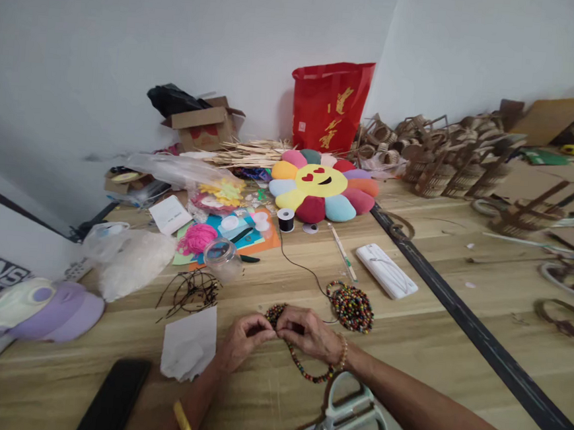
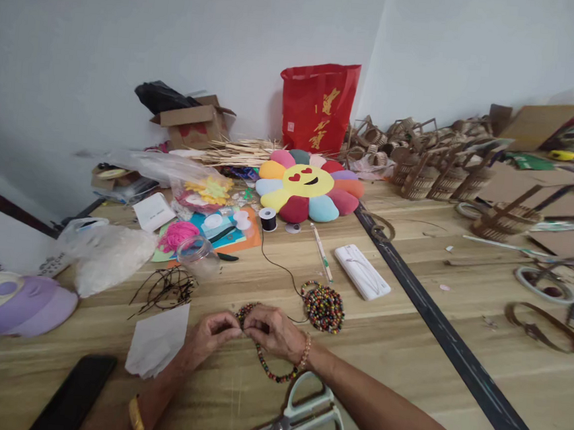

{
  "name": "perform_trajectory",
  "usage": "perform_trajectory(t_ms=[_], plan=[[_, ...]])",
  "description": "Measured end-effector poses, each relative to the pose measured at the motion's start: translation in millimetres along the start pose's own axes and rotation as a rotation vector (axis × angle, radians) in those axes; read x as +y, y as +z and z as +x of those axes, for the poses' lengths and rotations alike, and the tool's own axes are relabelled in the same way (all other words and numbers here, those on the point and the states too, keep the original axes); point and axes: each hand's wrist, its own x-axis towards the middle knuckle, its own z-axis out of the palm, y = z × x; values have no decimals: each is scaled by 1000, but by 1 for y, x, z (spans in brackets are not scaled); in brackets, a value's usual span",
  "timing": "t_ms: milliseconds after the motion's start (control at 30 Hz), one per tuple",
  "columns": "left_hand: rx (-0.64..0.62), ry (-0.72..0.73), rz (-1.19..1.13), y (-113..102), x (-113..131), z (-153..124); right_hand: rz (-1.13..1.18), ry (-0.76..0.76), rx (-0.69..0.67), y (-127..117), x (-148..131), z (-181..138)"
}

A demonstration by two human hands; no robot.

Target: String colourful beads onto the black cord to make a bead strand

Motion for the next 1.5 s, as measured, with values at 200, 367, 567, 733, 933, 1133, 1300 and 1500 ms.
perform_trajectory(t_ms=[200, 367, 567, 733, 933, 1133, 1300, 1500], plan=[[23, 15, -5, 0, -2, 1, -18, -37, 39, 0, 2, 1], [135, 7, -21, -3, 3, -1, -23, 46, 132, -2, 4, 1], [387, 19, 33, -5, 2, -1, 144, 200, 212, -2, 9, 2], [408, 102, 188, -7, -4, 0, 234, 280, 219, -1, 12, 4], [334, 265, 446, -6, -9, 1, 271, 285, 210, 0, 13, 4], [267, 219, 600, -2, -7, 2, 264, 281, 199, -1, 16, 4], [258, 205, 642, 0, -5, 3, 276, 299, 194, -3, 15, 5], [273, 238, 649, 0, -6, 2, 228, 310, 140, -5, 15, 4]])
